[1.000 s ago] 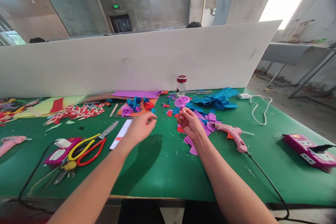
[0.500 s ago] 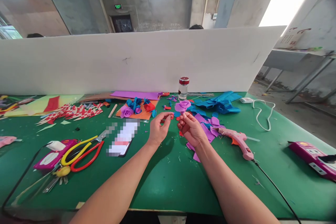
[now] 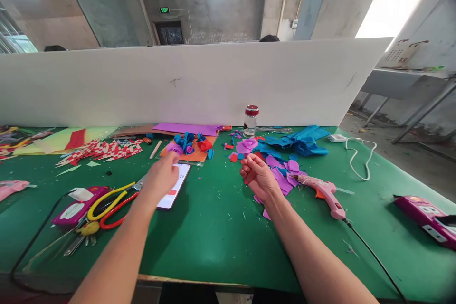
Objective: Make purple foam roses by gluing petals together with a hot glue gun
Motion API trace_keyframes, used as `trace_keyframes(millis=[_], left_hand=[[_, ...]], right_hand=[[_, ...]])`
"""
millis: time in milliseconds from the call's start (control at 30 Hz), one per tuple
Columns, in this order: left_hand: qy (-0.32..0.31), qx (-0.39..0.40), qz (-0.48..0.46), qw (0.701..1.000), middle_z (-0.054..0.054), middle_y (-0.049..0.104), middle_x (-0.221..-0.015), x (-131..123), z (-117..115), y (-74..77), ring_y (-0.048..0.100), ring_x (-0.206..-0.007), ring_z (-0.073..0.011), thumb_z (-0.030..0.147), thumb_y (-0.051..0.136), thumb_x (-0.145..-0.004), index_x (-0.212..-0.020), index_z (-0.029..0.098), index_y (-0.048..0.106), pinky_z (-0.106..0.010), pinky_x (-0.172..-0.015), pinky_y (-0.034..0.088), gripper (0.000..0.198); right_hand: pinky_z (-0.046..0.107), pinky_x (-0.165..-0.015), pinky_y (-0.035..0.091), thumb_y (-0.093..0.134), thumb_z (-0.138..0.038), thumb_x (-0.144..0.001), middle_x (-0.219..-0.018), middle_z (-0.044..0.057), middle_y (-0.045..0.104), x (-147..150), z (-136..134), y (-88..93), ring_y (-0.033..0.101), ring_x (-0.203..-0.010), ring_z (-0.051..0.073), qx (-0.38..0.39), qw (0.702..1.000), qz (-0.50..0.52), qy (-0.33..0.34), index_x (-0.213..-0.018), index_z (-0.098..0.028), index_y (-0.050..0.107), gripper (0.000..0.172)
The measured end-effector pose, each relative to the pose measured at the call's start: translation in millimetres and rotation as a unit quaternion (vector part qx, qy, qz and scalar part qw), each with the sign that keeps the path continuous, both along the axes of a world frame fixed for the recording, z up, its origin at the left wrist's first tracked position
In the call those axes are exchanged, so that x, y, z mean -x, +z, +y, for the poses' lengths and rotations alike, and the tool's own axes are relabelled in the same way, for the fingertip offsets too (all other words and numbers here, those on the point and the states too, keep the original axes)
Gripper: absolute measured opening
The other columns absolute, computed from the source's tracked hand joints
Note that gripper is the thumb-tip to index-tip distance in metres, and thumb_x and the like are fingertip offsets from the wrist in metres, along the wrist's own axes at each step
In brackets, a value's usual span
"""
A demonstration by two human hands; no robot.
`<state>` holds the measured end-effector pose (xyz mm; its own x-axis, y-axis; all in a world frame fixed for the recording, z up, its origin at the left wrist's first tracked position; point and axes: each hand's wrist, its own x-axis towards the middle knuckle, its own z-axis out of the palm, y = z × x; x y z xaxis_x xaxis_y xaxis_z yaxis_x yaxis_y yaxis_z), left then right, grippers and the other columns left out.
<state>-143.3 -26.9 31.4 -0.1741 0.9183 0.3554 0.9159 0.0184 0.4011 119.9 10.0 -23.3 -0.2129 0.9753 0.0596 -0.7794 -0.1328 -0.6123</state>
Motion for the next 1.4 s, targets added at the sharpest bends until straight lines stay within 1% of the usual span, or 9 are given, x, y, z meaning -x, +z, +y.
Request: trace_keyframes(millis=[67,167,533,633,733,833,967,1167,1400], left_hand=[[0.069,0.071,0.080,0.992,-0.007,0.067,-0.083,34.8,-6.8,-5.9,0.065,-0.082,-0.0288,0.011,0.045,-0.074,-0.086,0.023,0.055,-0.035,-0.068,0.044,0.020],[0.089,0.124,0.113,0.982,-0.006,0.064,-0.078,57.8,-13.4,-20.3,0.065,-0.077,-0.0269,0.013,0.044,-0.075,-0.085,0.023,0.049,-0.032,-0.063,0.042,0.015],[0.091,0.115,0.108,0.983,-0.012,0.066,-0.089,53.1,-18.8,-32.8,0.065,-0.084,-0.0295,0.014,0.043,-0.074,-0.099,0.019,0.052,-0.036,-0.071,0.046,0.027],[0.055,0.010,0.090,0.994,-0.014,0.067,-0.105,32.1,-10.6,-25.2,0.065,-0.090,-0.0302,0.016,0.045,-0.073,-0.107,0.017,0.056,-0.040,-0.079,0.047,0.035],[-0.087,0.014,-0.011,0.996,-0.005,0.072,-0.100,-18.4,7.1,-17.1,0.067,-0.083,-0.0246,0.021,0.046,-0.076,-0.101,0.022,0.065,-0.034,-0.073,0.049,0.032],[-0.237,0.054,-0.139,0.960,-0.003,0.075,-0.089,-76.9,26.4,-15.6,0.068,-0.083,-0.0229,0.030,0.051,-0.079,-0.088,0.023,0.074,-0.030,-0.072,0.050,0.026],[-0.303,-0.008,-0.333,0.893,-0.007,0.075,-0.096,-125.0,38.5,-23.3,0.067,-0.087,-0.0229,0.038,0.055,-0.083,-0.098,0.020,0.074,-0.031,-0.074,0.052,0.030],[-0.319,-0.041,-0.498,0.805,-0.005,0.073,-0.096,-131.7,28.7,-29.8,0.065,-0.087,-0.0197,0.038,0.060,-0.084,-0.105,0.019,0.072,-0.029,-0.079,0.051,0.031],[-0.306,-0.054,-0.514,0.800,-0.005,0.072,-0.089,-123.2,23.6,-26.2,0.063,-0.082,-0.0197,0.035,0.070,-0.077,-0.098,0.020,0.075,-0.031,-0.079,0.050,0.027]], right_hand=[[0.016,-0.054,0.048,0.084,-0.023,-0.064,-0.069,-0.005,0.062,-0.6,0.3,0.6,0.053,-0.054,0.005,-0.003,1.000,0.005,0.002,-0.075,-0.021,0.065,0.022],[0.016,-0.053,0.048,0.084,-0.023,-0.063,-0.068,-0.005,0.062,-1.6,1.1,0.9,0.052,-0.054,0.005,-0.008,1.000,0.009,0.000,-0.074,-0.021,0.065,0.023],[0.015,-0.053,0.049,0.086,-0.026,-0.060,-0.066,-0.005,0.063,-2.1,4.5,-0.8,0.052,-0.053,0.004,0.007,1.000,0.011,-0.014,-0.073,-0.019,0.066,0.025],[0.015,-0.052,0.049,0.087,-0.026,-0.059,-0.066,-0.005,0.063,-0.7,4.3,1.4,0.051,-0.051,0.004,0.001,1.000,0.011,-0.014,-0.073,-0.019,0.066,0.026],[0.014,-0.052,0.049,0.086,-0.026,-0.060,-0.066,-0.005,0.064,0.6,4.4,2.0,0.052,-0.051,0.004,-0.005,1.000,0.011,-0.006,-0.074,-0.019,0.065,0.025],[0.014,-0.053,0.049,0.085,-0.026,-0.062,-0.067,-0.005,0.064,1.3,4.8,1.4,0.054,-0.052,0.004,-0.004,1.000,0.009,-0.008,-0.075,-0.019,0.065,0.025],[0.014,-0.051,0.047,0.086,-0.029,-0.062,-0.067,-0.005,0.064,3.6,3.9,2.7,0.053,-0.051,0.004,-0.002,1.000,0.005,-0.003,-0.074,-0.018,0.066,0.026],[0.014,-0.055,0.045,0.086,-0.030,-0.062,-0.066,-0.004,0.062,11.2,-1.0,8.1,0.053,-0.054,0.003,-0.018,1.000,-0.001,0.008,-0.072,-0.017,0.067,0.025],[0.017,-0.060,0.043,0.084,-0.030,-0.065,-0.066,-0.003,0.059,19.3,-7.2,7.0,0.051,-0.058,0.005,-0.078,0.996,-0.034,0.014,-0.072,-0.017,0.069,0.022]])
